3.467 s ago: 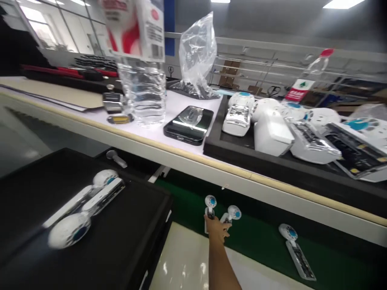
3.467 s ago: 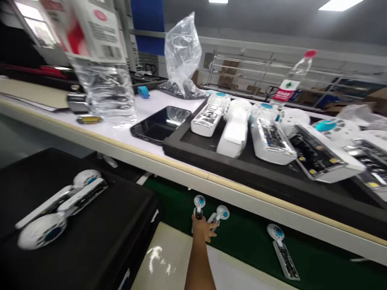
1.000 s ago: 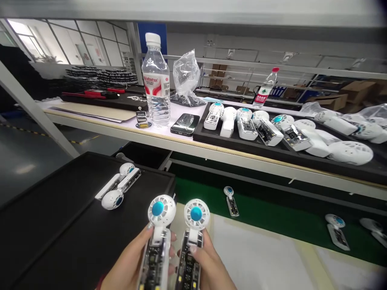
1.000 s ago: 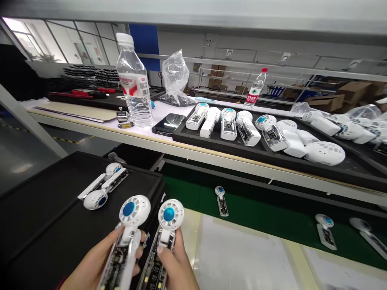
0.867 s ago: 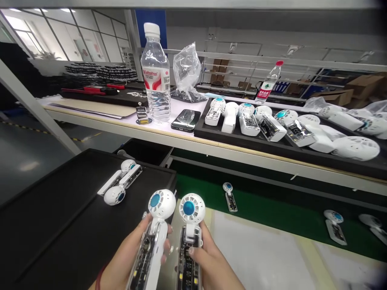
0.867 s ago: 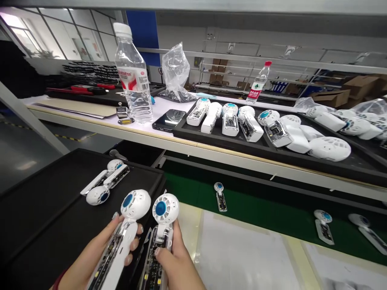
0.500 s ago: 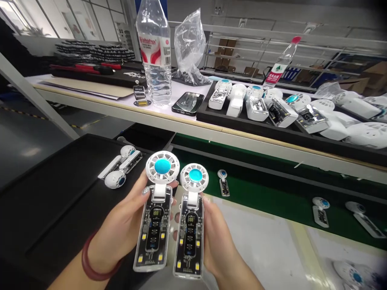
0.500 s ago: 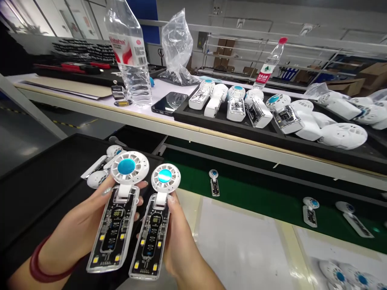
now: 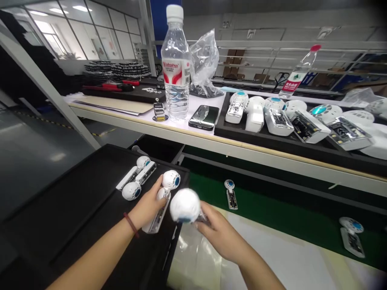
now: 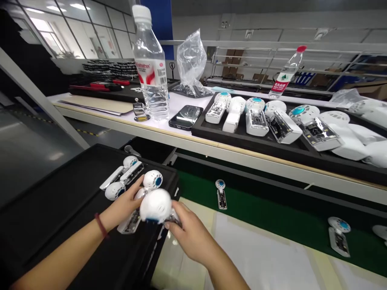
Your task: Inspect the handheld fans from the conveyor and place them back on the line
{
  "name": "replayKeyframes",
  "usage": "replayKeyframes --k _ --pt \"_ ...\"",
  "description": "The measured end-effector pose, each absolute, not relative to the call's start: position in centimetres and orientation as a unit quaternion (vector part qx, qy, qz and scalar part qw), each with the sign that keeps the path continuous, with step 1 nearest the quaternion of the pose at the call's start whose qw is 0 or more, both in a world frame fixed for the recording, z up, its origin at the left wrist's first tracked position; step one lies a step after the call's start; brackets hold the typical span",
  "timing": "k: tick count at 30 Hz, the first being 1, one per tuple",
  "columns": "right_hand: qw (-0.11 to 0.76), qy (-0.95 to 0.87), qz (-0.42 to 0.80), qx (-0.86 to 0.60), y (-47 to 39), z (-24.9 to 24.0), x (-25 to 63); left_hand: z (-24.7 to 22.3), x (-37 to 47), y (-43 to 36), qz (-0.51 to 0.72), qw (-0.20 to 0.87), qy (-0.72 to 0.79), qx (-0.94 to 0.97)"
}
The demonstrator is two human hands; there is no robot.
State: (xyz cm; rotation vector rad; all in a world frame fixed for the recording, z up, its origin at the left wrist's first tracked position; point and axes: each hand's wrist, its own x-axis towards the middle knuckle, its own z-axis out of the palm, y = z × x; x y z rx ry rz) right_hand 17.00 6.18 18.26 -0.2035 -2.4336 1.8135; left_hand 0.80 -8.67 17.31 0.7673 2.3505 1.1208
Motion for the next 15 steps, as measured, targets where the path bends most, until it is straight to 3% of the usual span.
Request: replayKeyframes --k 4,7,11,15 --pt "0.071 -0.945 0.308 0.089 7.0 16.7 12.1 15.8 -4.7 -8.1 0.282 0.134 0.907 0.281" --pt "0.094 -0.962 0.174 0.186 6.7 15.3 7.0 15.4 -7.3 -7.5 0.233 0.107 0.926 0.278" --pt "0.082 -0.959 0.076 0.26 5.9 13.7 0.9 13.8 -9.3 -7.3 0.195 0.091 0.936 0.278" --pt "0.098 -0.952 0.074 0.281 6.4 13.1 -1.4 12.3 -9.7 -7.8 0.201 0.042 0.932 0.297"
